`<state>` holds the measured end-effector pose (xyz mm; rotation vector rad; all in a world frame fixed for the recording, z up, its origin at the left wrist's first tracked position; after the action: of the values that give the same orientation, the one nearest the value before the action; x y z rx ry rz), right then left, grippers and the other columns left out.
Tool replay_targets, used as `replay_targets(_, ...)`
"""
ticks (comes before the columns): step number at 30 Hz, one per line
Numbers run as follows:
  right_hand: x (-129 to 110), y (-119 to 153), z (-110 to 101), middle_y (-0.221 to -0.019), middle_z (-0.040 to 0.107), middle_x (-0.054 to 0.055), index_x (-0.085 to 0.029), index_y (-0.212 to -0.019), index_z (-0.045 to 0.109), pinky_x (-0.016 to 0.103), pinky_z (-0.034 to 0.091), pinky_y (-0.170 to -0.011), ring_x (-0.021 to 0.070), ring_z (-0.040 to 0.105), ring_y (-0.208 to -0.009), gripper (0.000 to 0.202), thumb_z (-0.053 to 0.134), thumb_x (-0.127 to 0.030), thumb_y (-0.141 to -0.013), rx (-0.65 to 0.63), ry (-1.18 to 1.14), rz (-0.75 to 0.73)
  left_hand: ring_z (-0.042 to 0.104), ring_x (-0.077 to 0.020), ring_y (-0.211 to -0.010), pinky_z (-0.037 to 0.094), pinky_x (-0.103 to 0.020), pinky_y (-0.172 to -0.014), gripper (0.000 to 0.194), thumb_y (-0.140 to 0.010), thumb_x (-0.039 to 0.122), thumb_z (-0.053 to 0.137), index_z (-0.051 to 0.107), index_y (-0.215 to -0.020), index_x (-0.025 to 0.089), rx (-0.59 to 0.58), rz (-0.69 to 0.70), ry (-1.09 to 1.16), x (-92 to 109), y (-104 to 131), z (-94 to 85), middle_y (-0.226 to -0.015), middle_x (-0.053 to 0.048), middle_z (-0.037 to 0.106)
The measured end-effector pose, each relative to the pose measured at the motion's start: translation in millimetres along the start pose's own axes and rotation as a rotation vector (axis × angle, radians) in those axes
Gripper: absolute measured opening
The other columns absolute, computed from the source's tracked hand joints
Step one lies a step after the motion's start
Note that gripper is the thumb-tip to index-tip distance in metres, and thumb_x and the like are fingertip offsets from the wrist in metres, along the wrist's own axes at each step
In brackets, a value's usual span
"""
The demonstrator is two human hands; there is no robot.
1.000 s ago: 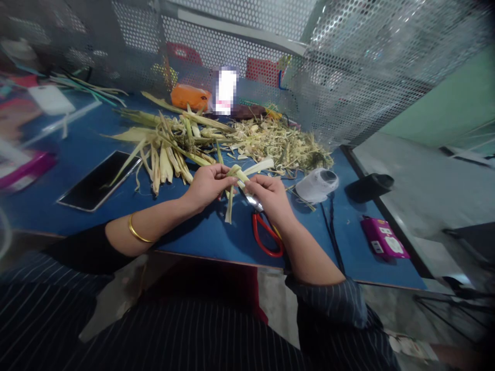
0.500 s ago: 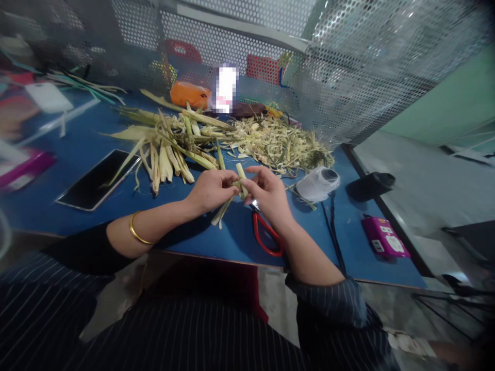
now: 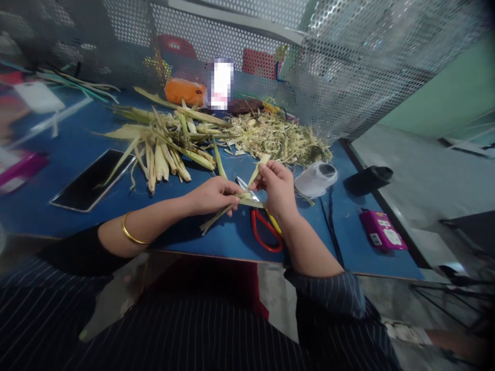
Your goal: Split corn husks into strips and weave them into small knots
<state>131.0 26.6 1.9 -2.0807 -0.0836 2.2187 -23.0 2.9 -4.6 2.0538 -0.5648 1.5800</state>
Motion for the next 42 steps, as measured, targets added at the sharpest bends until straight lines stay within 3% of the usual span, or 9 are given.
replay_targets(6, 3.2, -2.9, -3.1, -0.056, 0.052, -0.007, -0.020, -0.069, 0.045, 0.021, 0.045, -0.046, 0.0082, 0.059, -0.044, 0.026, 0.062, -0.036, -0.080, 0.057, -0.068, 0.026, 0.062, -0.0116, -0.058, 0.045, -0.020, -0.049, 0.014, -0.077, 0.021, 0.060, 0.069, -0.085, 0.015, 0.009, -0.054, 0.151, 0.3, -0.1, -3.7, -0.071, -0.003, 0.066)
replay_targets(12, 2.9, -2.8, -2.7, -0.056, 0.054, -0.006, -0.020, -0.069, 0.047, 0.021, 0.047, -0.048, 0.0102, 0.062, -0.049, 0.025, 0.064, -0.035, -0.080, 0.043, -0.118, 0.000, 0.051, -0.0067, -0.045, 0.034, -0.016, -0.040, 0.015, -0.076, 0.026, 0.066, 0.068, -0.069, 0.012, 0.105, -0.046, 0.042, 0.5, 0.1, -2.5, -0.056, -0.002, 0.063)
replay_targets(18, 11.4, -6.3, -2.6, -0.055, 0.055, -0.005, -0.020, -0.067, 0.047, 0.021, 0.046, -0.050, 0.0086, 0.057, -0.046, 0.028, 0.063, -0.039, -0.081, 0.059, -0.109, 0.021, 0.050, -0.0070, -0.042, 0.031, -0.017, -0.037, 0.019, -0.078, 0.028, 0.065, 0.070, -0.072, 0.011, 0.056, -0.069, 0.002, 0.5, 1.6, -0.3, -0.057, -0.004, 0.065)
replay_targets(21, 3.9, -7.1, -6.7, -0.068, 0.062, -0.002, -0.021, -0.078, 0.053, 0.024, 0.047, -0.059, 0.0110, 0.061, -0.058, 0.026, 0.056, -0.045, -0.086, 0.019, 0.085, -0.122, 0.057, -0.0095, -0.048, 0.028, -0.016, -0.035, 0.018, -0.076, 0.028, 0.067, 0.069, -0.072, 0.010, 0.144, -0.092, 0.097, 2.8, 1.1, -5.7, -0.063, -0.006, 0.068)
replay_targets(25, -13.4, -4.6, -8.3, -0.078, 0.067, 0.001, -0.021, -0.084, 0.063, 0.030, 0.044, -0.078, 0.0151, 0.060, -0.075, 0.028, 0.048, -0.044, -0.092, -0.179, 0.670, -0.425, 0.059, -0.0098, -0.050, 0.028, -0.016, -0.034, 0.019, -0.073, 0.029, 0.072, 0.067, -0.074, 0.011, 0.316, -0.093, 0.262, 4.6, 0.2, -19.4, -0.066, -0.006, 0.068)
replay_targets(29, -15.2, -3.1, -5.4, -0.078, 0.069, 0.000, -0.022, -0.083, 0.065, 0.037, 0.032, -0.099, 0.0149, 0.060, -0.076, 0.024, 0.048, -0.035, -0.094, -0.393, 0.952, -0.622, 0.059, -0.0099, -0.051, 0.029, -0.016, -0.033, 0.023, -0.071, 0.032, 0.075, 0.068, -0.072, 0.010, 0.301, -0.104, 0.303, 2.1, -0.9, -25.4, -0.065, -0.006, 0.068)
replay_targets(35, -9.5, -2.0, -5.0, -0.085, 0.069, 0.002, -0.022, -0.084, 0.068, 0.038, 0.033, -0.098, 0.0172, 0.061, -0.086, 0.021, 0.050, -0.030, -0.093, -0.216, 1.070, -0.670, 0.062, -0.0115, -0.054, 0.026, -0.016, -0.033, 0.022, -0.069, 0.032, 0.076, 0.069, -0.073, 0.011, 0.267, -0.154, 0.360, -5.4, -4.2, -24.4, -0.071, -0.009, 0.071)
replay_targets(39, -20.4, 18.6, 2.2, -0.100, 0.065, 0.008, -0.023, -0.105, 0.067, 0.042, 0.032, -0.096, 0.0221, 0.056, -0.096, 0.021, 0.052, -0.031, -0.092, 0.033, 1.149, -0.954, 0.059, -0.0098, -0.050, 0.025, -0.017, -0.032, 0.020, -0.069, 0.030, 0.076, 0.068, -0.074, 0.012, 0.379, -0.151, 0.457, -7.8, -6.0, -25.6, -0.071, -0.007, 0.070)
replay_targets(42, -18.6, 37.4, 24.4, -0.087, 0.064, 0.004, -0.024, -0.107, 0.064, 0.039, 0.033, -0.091, 0.0184, 0.052, -0.082, 0.021, 0.048, -0.024, -0.094, -0.221, 1.285, -1.220, 0.043, -0.0047, -0.037, 0.022, -0.017, -0.032, 0.020, -0.067, 0.029, 0.078, 0.068, -0.070, 0.011, 0.460, -0.138, 0.486, -11.6, -8.2, -24.0, -0.052, 0.001, 0.057)
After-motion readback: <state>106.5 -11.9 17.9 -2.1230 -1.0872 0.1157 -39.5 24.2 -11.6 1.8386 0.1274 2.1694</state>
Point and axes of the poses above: each hand's wrist, its own y-axis away from the middle knuckle, its own z-axis out of the palm, x = y × z, the point moved 3 cm from there along -y, towards the middle knuckle
